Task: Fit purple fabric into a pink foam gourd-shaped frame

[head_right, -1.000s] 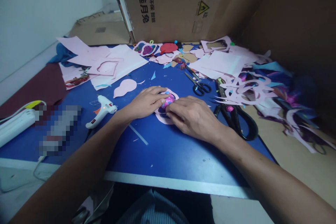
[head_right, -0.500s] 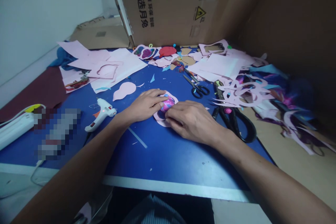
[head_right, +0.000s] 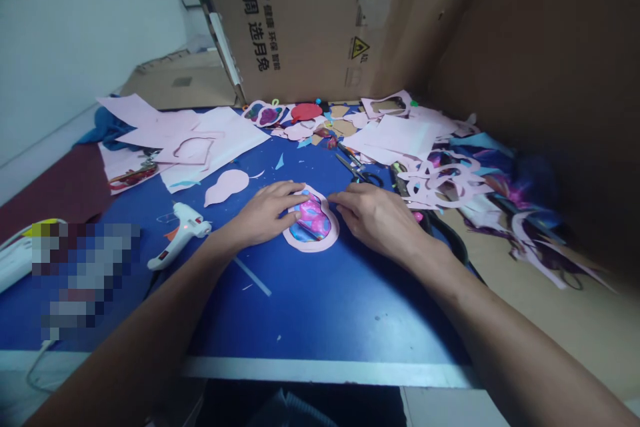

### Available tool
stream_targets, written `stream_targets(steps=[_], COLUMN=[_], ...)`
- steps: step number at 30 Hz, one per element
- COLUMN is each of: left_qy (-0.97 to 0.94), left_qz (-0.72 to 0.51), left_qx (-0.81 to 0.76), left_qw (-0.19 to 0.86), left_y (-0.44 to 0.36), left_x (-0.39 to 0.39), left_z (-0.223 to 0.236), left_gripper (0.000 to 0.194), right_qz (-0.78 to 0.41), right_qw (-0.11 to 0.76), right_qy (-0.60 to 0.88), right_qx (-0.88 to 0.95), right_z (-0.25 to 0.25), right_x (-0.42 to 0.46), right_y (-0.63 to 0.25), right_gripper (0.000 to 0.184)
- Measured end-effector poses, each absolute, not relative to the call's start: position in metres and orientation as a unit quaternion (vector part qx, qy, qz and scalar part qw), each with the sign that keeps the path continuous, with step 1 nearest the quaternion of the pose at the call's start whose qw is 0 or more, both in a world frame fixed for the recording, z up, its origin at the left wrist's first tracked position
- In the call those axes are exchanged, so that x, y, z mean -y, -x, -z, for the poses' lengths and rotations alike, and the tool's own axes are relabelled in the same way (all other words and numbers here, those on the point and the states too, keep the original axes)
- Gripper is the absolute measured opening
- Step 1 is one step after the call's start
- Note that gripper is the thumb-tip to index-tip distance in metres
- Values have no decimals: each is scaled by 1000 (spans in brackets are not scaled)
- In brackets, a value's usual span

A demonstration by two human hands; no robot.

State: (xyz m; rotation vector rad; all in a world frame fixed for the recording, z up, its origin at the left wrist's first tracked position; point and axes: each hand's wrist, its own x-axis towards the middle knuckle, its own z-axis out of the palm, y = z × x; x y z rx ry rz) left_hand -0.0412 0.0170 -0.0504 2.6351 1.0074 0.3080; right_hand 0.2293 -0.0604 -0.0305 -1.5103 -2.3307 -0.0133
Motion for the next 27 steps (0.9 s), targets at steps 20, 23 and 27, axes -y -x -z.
stream_targets(steps=[20,23,27], left_qy=[-923,-922,-918], left_qz=[-115,-110,-111], left_qx=[-335,-340,-346], left_qw=[149,151,157], left_y=[42,41,41], left_x=[-20,-19,-18], left_z=[52,50,48], left_gripper=[47,46,46], right_qz=[-60,-51,-25], right_qw=[164,146,122], right_qy=[344,344,341], right_qx=[923,926,932], right_z=[35,36,34], right_x=[56,57,59], right_y=[-222,-219,-214], right_gripper=[45,45,47])
